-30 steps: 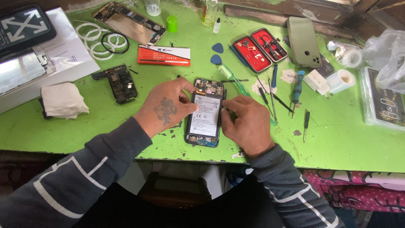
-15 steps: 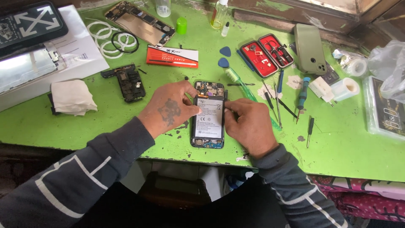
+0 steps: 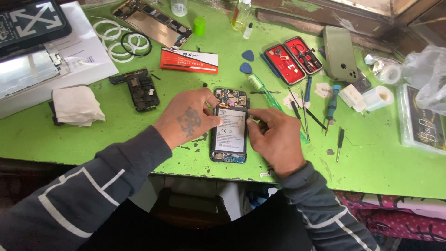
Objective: Installing a new battery into a smartphone and connecting the ribbon cables to the motherboard.
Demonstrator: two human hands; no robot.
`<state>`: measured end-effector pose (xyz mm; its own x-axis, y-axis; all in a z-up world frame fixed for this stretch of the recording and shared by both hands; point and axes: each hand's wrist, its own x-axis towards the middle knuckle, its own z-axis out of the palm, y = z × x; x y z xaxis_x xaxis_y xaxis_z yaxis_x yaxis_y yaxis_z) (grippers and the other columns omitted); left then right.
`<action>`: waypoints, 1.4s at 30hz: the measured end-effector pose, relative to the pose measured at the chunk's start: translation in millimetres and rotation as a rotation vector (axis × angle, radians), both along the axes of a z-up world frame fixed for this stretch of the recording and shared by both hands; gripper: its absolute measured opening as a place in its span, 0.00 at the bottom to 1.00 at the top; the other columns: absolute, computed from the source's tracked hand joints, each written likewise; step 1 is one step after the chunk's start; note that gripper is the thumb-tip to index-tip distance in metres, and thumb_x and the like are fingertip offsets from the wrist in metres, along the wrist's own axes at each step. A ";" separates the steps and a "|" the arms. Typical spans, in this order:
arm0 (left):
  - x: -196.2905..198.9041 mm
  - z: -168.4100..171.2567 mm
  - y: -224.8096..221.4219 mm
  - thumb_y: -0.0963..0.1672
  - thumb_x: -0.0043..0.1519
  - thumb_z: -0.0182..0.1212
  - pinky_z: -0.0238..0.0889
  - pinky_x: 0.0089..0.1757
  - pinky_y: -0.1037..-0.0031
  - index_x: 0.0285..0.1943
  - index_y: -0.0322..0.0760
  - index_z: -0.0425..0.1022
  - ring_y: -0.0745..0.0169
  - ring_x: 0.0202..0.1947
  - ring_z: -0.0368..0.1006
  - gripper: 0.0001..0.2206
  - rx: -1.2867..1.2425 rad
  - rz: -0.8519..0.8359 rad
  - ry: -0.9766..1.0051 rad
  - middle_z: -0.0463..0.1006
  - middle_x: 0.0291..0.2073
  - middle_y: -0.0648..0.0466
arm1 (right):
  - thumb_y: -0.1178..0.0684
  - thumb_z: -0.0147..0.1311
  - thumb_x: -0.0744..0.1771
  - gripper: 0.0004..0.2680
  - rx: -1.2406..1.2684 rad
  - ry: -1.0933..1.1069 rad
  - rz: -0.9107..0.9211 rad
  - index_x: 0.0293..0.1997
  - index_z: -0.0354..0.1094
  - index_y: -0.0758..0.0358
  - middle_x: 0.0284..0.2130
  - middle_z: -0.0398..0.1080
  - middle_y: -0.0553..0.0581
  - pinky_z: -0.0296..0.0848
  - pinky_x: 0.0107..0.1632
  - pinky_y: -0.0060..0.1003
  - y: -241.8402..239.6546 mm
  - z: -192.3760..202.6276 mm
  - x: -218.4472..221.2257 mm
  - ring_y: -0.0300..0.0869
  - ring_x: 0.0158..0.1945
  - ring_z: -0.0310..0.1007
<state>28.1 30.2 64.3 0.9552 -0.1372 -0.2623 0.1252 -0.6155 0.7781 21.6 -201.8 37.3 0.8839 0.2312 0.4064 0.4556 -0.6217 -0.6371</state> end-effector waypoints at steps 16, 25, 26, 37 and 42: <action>-1.6 -2.8 -2.4 0.44 0.61 0.68 0.77 0.39 0.61 0.59 0.34 0.75 0.49 0.36 0.83 0.18 0.092 -0.048 -0.049 0.81 0.34 0.46 | 0.58 0.64 0.63 0.07 -0.293 -0.172 0.064 0.42 0.84 0.54 0.37 0.78 0.66 0.80 0.33 0.41 9.7 13.7 -36.0 0.52 0.34 0.78; -30.8 6.9 -4.2 0.44 0.62 0.66 0.76 0.43 0.55 0.61 0.32 0.74 0.42 0.33 0.82 0.18 0.062 -0.041 -0.168 0.81 0.34 0.40 | 0.57 0.66 0.63 0.08 -0.239 -0.222 0.102 0.43 0.83 0.57 0.37 0.78 0.66 0.79 0.36 0.44 -0.1 5.8 -40.9 0.56 0.36 0.79; -34.2 4.8 -0.9 0.43 0.64 0.64 0.74 0.46 0.52 0.60 0.31 0.75 0.38 0.37 0.81 0.17 0.075 -0.076 -0.298 0.81 0.37 0.38 | 0.56 0.65 0.62 0.08 -0.228 -0.211 0.108 0.44 0.83 0.56 0.37 0.78 0.65 0.79 0.38 0.45 -5.0 2.8 -43.0 0.55 0.37 0.79; -43.9 -61.7 4.9 0.54 0.63 0.60 0.54 0.62 0.40 0.61 0.50 0.77 0.35 0.65 0.63 0.20 0.286 -0.460 -0.840 0.75 0.63 0.49 | 0.55 0.63 0.66 0.08 -0.272 -0.186 0.211 0.47 0.79 0.63 0.42 0.77 0.66 0.76 0.43 0.48 -16.2 1.7 -61.6 0.53 0.43 0.78; -42.5 -82.6 5.5 0.55 0.70 0.47 0.39 0.70 0.30 0.66 0.58 0.73 0.26 0.74 0.47 0.18 0.257 -0.496 -0.783 0.63 0.70 0.52 | 0.54 0.60 0.67 0.08 -0.268 -0.171 0.239 0.48 0.78 0.63 0.40 0.77 0.65 0.74 0.42 0.51 -14.9 7.0 -59.7 0.56 0.42 0.77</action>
<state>-14.5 35.6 -18.3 0.7210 -0.6000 0.3466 -0.6929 -0.6220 0.3647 -38.1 -216.7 44.3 0.7172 0.5403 0.4402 0.6931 -0.6191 -0.3693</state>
